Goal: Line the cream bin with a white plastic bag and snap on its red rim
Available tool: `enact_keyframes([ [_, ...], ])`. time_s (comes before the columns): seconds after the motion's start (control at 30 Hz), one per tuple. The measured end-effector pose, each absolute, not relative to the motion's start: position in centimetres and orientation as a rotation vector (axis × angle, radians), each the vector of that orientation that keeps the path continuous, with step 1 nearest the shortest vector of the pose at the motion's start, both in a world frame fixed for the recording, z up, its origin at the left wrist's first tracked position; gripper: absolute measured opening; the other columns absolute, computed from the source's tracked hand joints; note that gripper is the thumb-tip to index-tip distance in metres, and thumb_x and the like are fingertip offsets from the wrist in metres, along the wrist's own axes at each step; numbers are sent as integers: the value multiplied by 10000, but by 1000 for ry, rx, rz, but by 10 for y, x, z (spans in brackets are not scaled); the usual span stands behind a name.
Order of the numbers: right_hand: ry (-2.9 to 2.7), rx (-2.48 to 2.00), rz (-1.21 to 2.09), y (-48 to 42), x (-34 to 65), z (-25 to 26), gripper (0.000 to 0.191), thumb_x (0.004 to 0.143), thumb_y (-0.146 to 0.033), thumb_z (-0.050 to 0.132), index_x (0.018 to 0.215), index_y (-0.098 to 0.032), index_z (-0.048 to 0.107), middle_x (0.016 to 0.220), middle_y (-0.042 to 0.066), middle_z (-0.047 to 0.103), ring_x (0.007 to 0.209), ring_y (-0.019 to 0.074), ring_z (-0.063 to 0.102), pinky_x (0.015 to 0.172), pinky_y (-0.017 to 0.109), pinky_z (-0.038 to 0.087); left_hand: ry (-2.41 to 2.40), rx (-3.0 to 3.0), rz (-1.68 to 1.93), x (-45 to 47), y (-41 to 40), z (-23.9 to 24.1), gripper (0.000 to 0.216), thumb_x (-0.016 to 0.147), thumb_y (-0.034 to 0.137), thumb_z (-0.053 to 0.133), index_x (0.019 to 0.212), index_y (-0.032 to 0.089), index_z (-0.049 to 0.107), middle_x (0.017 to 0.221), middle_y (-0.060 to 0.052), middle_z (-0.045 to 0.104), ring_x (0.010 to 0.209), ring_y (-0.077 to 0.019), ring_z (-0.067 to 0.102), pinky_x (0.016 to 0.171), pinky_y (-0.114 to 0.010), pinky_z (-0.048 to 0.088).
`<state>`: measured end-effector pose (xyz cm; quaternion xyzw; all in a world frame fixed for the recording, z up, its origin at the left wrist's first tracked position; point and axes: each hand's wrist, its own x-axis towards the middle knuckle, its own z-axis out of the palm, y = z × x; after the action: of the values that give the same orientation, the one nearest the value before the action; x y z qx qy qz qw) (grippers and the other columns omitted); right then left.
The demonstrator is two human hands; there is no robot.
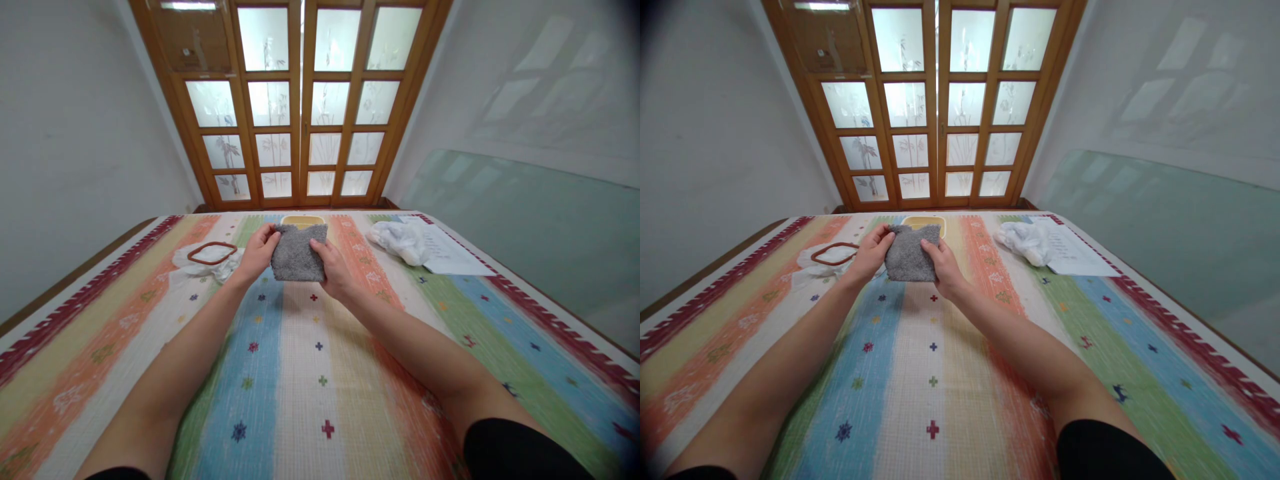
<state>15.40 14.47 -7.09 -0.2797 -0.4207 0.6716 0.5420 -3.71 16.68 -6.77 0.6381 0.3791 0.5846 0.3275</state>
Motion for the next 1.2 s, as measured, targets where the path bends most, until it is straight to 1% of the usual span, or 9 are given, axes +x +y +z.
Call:
enact_keyframes([
  [0.23,-1075,-713,1564,146,156,-66,497,717,-515,815,1076,-226,629,962,50,748,957,260,704,879,417,578,1110,1612,1664,-29,170,-80,141,906,277,586,1023,207,621,870,-8,617,800,-159,579,748,-271,456],
  [0.37,-1041,-720,1306,164,172,-55,464,792,-525,724,1125,-230,590,1047,62,732,1035,268,695,910,436,576,1313,1539,1800,-32,179,-104,152,873,224,601,1023,204,607,865,-9,592,794,-154,564,743,-276,464],
  [0.5,-1137,-717,575,179,198,-47,378,924,-504,582,1184,-230,578,1182,91,683,1153,259,645,1018,454,518,1365,1671,1673,-34,188,-135,544,839,289,707,1347,239,518,1191,-85,623,1088,-221,605,876,-344,507],
  [0.6,-1435,-725,165,182,212,-47,297,968,-394,547,1202,-224,612,1176,105,688,1129,262,638,1022,449,494,1260,1765,1499,-33,194,-158,867,820,353,765,1559,305,314,1515,-129,477,1369,-298,496,1046,-461,484],
  [0.67,-1687,-745,56,184,212,-49,267,965,-285,519,1195,-218,638,1136,107,707,1071,262,650,973,428,504,1203,1787,1423,-31,197,-170,957,809,381,787,1598,311,250,1580,-138,419,1442,-332,436,1112,-529,447],
  [0.77,-2024,-799,27,188,204,-56,304,907,-163,509,1163,-201,668,1090,108,731,1018,266,658,914,402,513,1160,1802,1404,-28,199,-181,962,796,401,802,1592,268,278,1552,-154,450,1452,-346,431,1148,-557,428],
  [0.87,-2156,-798,15,191,196,-63,368,864,-115,516,1191,-184,670,1123,118,734,1048,275,656,942,407,502,1160,1823,1402,-28,197,-183,904,803,419,797,1559,243,333,1536,-159,466,1440,-340,450,1160,-547,429],
  [1.1,-2298,-716,-37,186,200,-60,304,880,-192,629,1181,-191,672,1119,111,738,1044,277,649,959,408,473,1151,1829,1386,-32,197,-185,823,797,441,800,1497,264,405,1519,-137,510,1414,-314,492,1136,-496,461],
  [1.2,-2388,-739,-67,182,200,-56,275,883,-156,614,1146,-191,686,1064,100,746,998,264,650,935,394,452,1169,1809,1384,-34,201,-192,779,774,417,806,1454,257,461,1485,-131,549,1366,-305,537,1108,-481,487],
])
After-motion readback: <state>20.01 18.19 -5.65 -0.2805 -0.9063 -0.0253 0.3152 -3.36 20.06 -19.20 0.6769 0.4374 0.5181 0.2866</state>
